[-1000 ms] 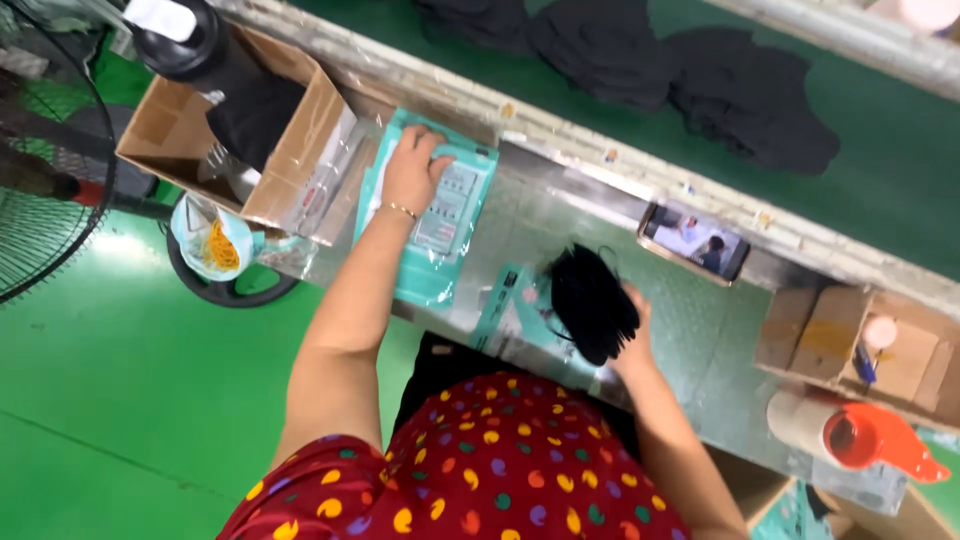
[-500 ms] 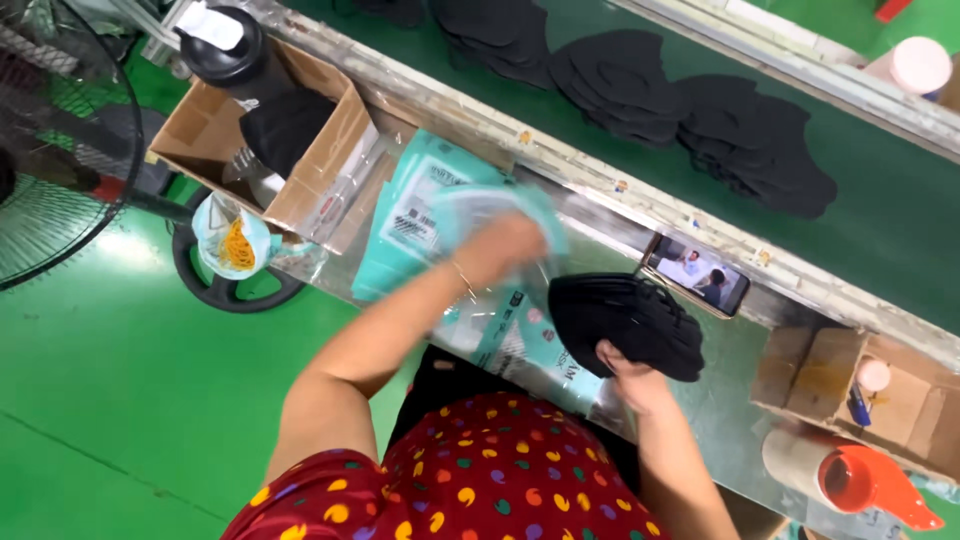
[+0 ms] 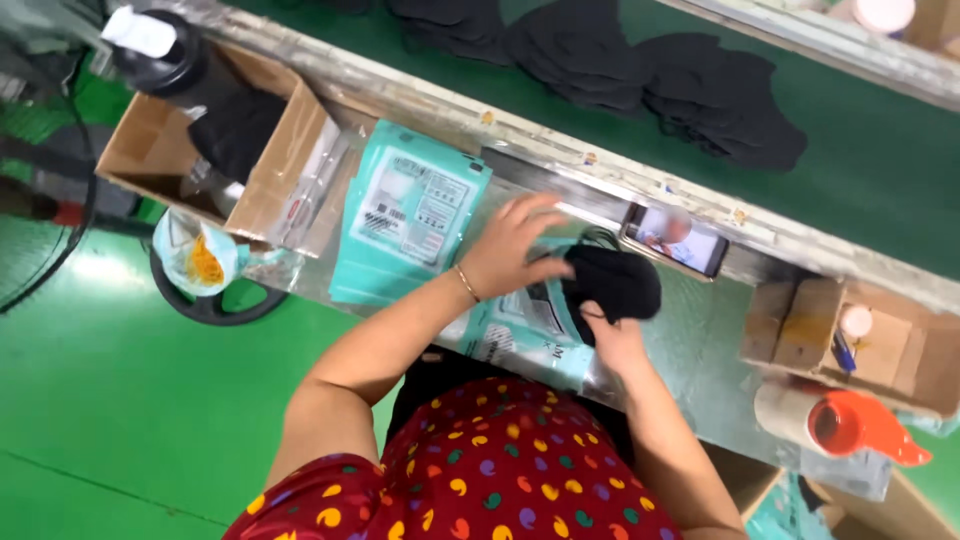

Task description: The person packs black face masks into teal plastic pouches at a workbench, pressing the masks into each bag and folding the pouch closed, then sets finished pouches aside and reaches for more masks from a box.

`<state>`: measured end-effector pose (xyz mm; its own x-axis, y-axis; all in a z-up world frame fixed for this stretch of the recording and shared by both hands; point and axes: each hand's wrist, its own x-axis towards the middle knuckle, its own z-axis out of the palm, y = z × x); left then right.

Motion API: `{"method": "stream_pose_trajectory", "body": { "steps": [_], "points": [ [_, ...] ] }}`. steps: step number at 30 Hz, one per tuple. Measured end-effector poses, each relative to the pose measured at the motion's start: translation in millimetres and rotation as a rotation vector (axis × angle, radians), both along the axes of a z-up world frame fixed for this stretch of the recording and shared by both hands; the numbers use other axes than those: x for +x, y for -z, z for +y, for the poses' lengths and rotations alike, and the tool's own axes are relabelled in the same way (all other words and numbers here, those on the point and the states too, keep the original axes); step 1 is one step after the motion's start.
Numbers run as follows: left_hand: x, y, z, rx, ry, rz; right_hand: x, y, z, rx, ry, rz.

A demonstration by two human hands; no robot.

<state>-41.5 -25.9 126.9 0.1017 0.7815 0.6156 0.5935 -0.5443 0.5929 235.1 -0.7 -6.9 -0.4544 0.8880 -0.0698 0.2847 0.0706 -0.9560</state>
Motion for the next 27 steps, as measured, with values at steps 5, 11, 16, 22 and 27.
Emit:
{"method": "stream_pose_trajectory", "body": {
  "steps": [5, 11, 16, 22, 27],
  "points": [
    [9, 50, 13, -0.318, -0.130, -0.137, 11, -15, -5, -0.116, 0.061, 0.165],
    [77, 23, 4, -0.053, 0.123, 0.191, 3, -7, -3, 0.018, -0.438, -0.671],
    [42, 37, 18, -0.209, -0.109, -0.034, 9, -67, 7, 0.214, -0.344, -0.285],
    [10, 12, -35, -0.175, 0.022, 0.137, -55, -132, -31, 0.187, -0.223, 0.223],
    [21, -2, -84, -0.095, -0.099, 0.119, -38, -43, -19, 0.157, -0.217, 0.065]
  ]
}}
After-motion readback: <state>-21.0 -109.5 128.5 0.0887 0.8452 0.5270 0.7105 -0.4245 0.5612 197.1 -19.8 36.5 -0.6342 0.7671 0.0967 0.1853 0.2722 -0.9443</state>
